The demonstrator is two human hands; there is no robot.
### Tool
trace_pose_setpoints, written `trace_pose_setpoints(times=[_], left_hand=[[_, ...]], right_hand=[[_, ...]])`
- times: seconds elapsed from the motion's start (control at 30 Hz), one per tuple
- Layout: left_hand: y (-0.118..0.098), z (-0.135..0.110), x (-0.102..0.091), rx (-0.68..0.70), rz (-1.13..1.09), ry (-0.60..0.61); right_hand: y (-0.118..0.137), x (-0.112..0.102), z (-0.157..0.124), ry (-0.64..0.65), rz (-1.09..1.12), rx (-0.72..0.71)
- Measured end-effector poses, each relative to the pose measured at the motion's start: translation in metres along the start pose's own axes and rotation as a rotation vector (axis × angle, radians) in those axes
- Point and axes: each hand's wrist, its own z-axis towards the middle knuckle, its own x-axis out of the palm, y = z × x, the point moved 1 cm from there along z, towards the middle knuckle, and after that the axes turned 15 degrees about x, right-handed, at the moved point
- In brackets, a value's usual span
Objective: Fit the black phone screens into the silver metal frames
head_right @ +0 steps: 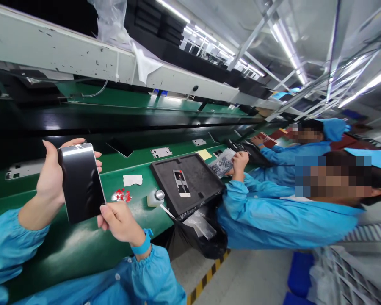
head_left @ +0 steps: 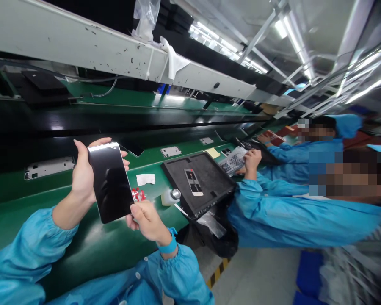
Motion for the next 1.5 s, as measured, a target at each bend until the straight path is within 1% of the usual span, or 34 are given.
trace_pose_setpoints(times=[0.1, 0.17, 0.3, 0.37, 0.47, 0.57, 0.67, 0.73, 0.8, 0.87, 0.9, 0.97, 1.07, 1.13, 1.23, 1.3, 1.4, 1.5], left_hand=[[0.004, -0.005, 0.006, 0.062, -0.001, -0.020], [0.001, -0.008, 0.010, 0.086, 0.011, -0.014], [-0.009, -0.011, 0.020, 0.099, 0.004, 0.018], [-0.012, -0.012, 0.026, 0.141, 0.029, -0.029], [-0.010, -0.012, 0.034, 0.215, 0.050, -0.074], [-0.006, -0.011, 0.037, 0.186, 0.023, -0.049], [-0.004, -0.012, 0.037, 0.169, 0.010, -0.041], [-0.004, -0.012, 0.039, 0.185, -0.005, -0.002], [-0.002, -0.012, 0.041, 0.208, -0.020, 0.038], [0.002, -0.008, 0.041, 0.245, -0.014, 0.026], [0.005, -0.006, 0.040, 0.270, -0.003, 0.001], [0.011, 0.000, 0.040, 0.309, 0.008, -0.042], [0.015, 0.006, 0.041, 0.332, -0.033, -0.066], [0.014, 0.007, 0.045, 0.330, -0.066, -0.072], [0.013, 0.009, 0.052, 0.313, -0.073, -0.092], [0.013, 0.011, 0.057, 0.301, -0.061, -0.115], [0.017, 0.016, 0.063, 0.301, -0.044, -0.146], [0.031, 0.032, 0.063, 0.295, -0.006, -0.154]], right_hand=[[-0.007, 0.004, 0.008, -0.103, 0.082, 0.016], [-0.009, 0.005, 0.013, -0.119, 0.114, 0.025], [-0.003, 0.009, 0.018, -0.053, 0.134, 0.036], [0.002, 0.013, 0.020, 0.001, 0.136, 0.035], [0.010, 0.018, 0.021, 0.082, 0.167, -0.001], [0.011, 0.017, 0.019, 0.100, 0.191, -0.041], [0.008, 0.009, 0.014, 0.131, 0.210, -0.029], [0.003, 0.004, 0.012, 0.083, 0.220, -0.011], [-0.001, 0.000, 0.012, -0.010, 0.209, 0.019], [-0.004, -0.001, 0.015, -0.045, 0.202, 0.065], [-0.004, 0.000, 0.017, -0.032, 0.212, 0.080], [0.001, 0.001, 0.020, 0.042, 0.244, 0.078], [0.017, 0.002, 0.020, 0.157, 0.285, 0.032], [0.030, -0.001, 0.017, 0.208, 0.291, 0.035], [0.045, -0.010, 0.012, 0.244, 0.283, 0.086], [0.050, -0.016, 0.012, 0.253, 0.285, 0.113], [0.050, -0.021, 0.021, 0.269, 0.297, 0.139], [0.044, -0.029, 0.034, 0.254, 0.329, 0.162]])
